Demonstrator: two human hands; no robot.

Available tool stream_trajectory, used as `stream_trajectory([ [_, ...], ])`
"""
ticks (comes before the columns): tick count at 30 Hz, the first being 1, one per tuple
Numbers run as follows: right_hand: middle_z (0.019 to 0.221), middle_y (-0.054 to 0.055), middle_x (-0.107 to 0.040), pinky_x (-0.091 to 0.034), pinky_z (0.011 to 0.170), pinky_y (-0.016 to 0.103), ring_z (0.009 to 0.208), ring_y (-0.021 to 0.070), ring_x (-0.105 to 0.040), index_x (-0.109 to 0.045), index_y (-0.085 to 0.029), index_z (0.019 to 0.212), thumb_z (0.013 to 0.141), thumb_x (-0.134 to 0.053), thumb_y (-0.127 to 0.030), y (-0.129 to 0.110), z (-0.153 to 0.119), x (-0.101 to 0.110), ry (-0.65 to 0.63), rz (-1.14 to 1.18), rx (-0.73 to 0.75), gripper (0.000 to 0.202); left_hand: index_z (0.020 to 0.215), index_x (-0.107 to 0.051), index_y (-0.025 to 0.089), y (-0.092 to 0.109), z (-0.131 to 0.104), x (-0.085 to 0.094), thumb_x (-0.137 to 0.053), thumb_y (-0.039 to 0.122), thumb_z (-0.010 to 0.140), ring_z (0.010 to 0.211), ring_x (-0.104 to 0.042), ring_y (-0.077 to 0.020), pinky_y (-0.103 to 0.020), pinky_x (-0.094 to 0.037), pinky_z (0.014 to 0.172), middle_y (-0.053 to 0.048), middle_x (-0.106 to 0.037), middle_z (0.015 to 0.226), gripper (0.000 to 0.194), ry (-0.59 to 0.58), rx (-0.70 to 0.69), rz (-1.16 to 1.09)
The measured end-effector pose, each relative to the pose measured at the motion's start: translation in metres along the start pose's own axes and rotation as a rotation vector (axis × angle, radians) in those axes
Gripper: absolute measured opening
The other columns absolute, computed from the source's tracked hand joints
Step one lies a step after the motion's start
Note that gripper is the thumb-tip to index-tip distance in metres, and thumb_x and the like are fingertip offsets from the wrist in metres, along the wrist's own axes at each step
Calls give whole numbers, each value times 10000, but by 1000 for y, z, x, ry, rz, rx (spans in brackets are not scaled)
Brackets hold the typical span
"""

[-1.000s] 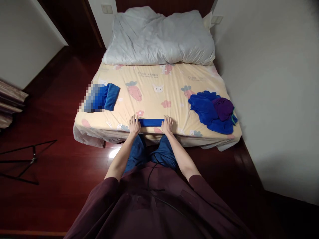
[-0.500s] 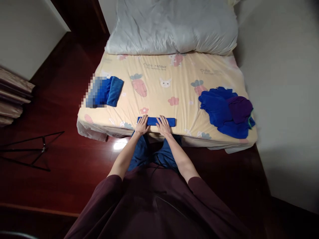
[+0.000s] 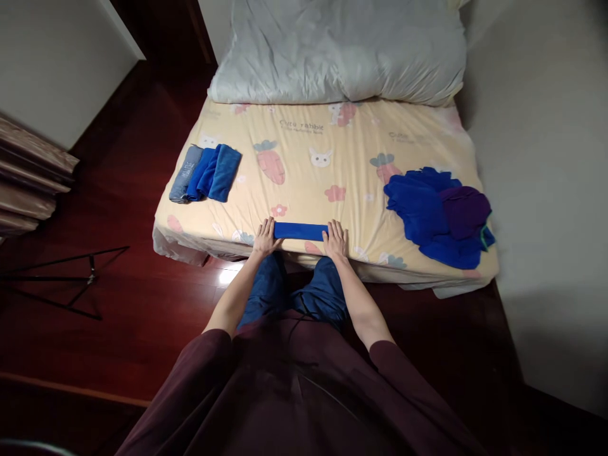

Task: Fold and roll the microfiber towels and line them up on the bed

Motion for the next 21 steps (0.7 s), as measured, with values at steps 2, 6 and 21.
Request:
stream_trajectory([
  [2, 1679, 136, -352, -28, 1302, 552, 1602, 233, -198, -407, -128, 1593, 1060, -307, -363, 10, 1, 9, -19, 47, -90, 591, 1624, -248, 48, -5, -1, 5, -480, 543, 955, 1606, -147, -362, -558, -161, 1292, -234, -218, 1701, 864, -25, 18, -14],
  [6, 1658, 172, -381, -101, 1303, 551, 1591, 267, -238, -485, -103, 1527, 989, -443, -318, 30, -13, 31, 59, 256, -227, 581, 1584, -288, 48, -29, -4, 21, -508, 520, 937, 1573, -272, -359, -546, -261, 1259, -273, -327, 1649, 831, -156, 35, -49],
  [21, 928, 56, -763, -616, 858, 262, 922, 160, -763, -680, -221, 934, 828, -706, -289, -31, -42, 2, -20, 1586, -957, 129, 1335, -667, 165, 18, 87, 50, -658, 327, 875, 1251, -630, -266, -315, -453, 1071, -130, -688, 1361, 488, -500, -142, 47],
])
Point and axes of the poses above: each hand's wrist, its own z-axis towards the middle knuckle, its own x-axis out of the back of the hand, y = z × x, the point moved 2 cm from there along z, towards the middle knuckle
